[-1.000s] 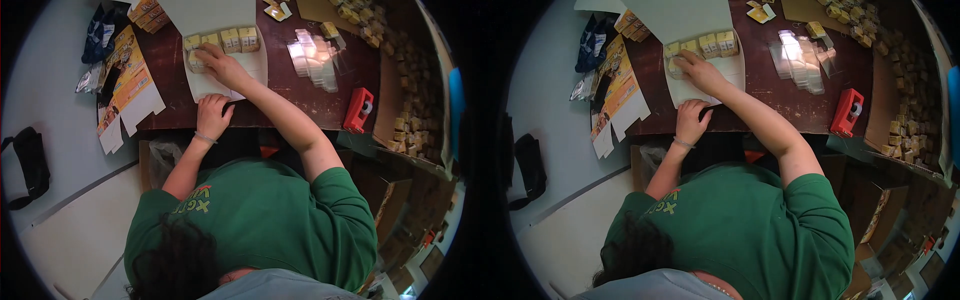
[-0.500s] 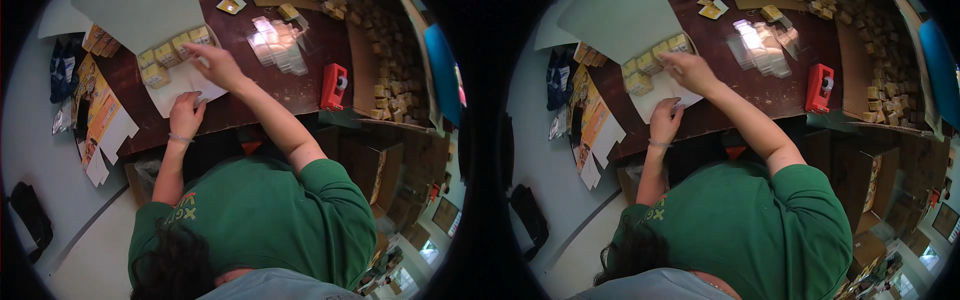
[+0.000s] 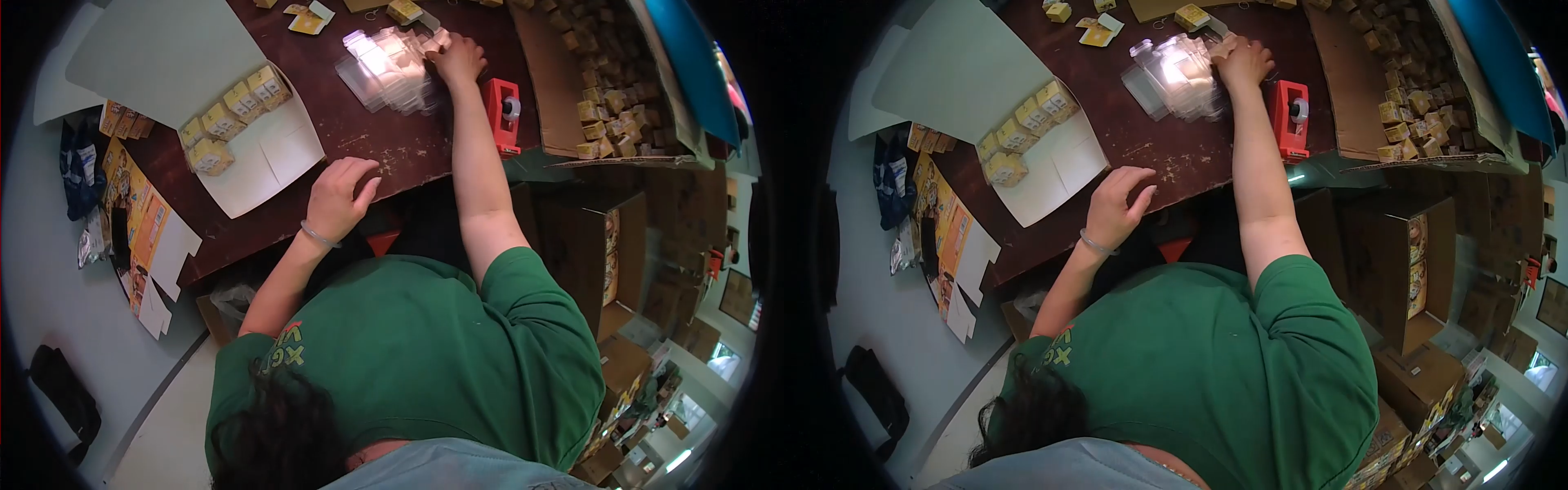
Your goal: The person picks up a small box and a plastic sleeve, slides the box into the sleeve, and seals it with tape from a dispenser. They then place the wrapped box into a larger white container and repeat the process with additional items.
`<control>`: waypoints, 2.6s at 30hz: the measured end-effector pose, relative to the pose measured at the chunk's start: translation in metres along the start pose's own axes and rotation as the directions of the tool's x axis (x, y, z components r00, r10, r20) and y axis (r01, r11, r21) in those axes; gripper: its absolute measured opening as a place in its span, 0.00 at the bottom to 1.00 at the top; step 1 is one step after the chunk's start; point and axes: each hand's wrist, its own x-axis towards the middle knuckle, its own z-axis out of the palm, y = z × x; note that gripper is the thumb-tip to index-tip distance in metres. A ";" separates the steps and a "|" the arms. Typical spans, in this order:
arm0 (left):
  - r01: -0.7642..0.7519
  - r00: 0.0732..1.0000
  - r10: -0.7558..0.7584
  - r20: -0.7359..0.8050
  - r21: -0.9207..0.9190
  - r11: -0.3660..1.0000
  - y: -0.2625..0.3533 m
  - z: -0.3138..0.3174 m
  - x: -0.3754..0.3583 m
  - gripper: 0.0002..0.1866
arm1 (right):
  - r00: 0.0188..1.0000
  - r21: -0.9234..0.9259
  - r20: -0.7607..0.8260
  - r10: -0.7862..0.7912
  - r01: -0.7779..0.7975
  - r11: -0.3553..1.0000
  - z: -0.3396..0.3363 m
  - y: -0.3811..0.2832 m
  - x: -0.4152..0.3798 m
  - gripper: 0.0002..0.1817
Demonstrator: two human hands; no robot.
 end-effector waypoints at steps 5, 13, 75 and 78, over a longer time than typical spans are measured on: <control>0.032 0.990 -0.029 0.136 -0.022 0.999 0.003 0.022 -0.012 0.11 | 0.841 -0.236 0.420 0.343 -0.263 0.935 -0.008 0.009 0.057 0.55; 0.292 0.950 -0.225 0.215 -0.364 0.885 0.005 0.015 -0.003 0.15 | 0.967 0.419 -0.245 0.066 0.045 0.907 -0.060 0.003 -0.004 0.16; 0.504 0.855 -0.316 0.411 -0.803 0.318 -0.014 0.012 -0.083 0.37 | 0.701 0.950 0.249 -0.668 -0.041 0.311 -0.078 -0.032 -0.267 0.14; 0.507 0.859 -0.264 0.439 -0.804 0.312 -0.015 0.003 -0.072 0.40 | 0.667 0.918 0.118 -0.736 0.209 0.337 -0.086 -0.027 -0.261 0.13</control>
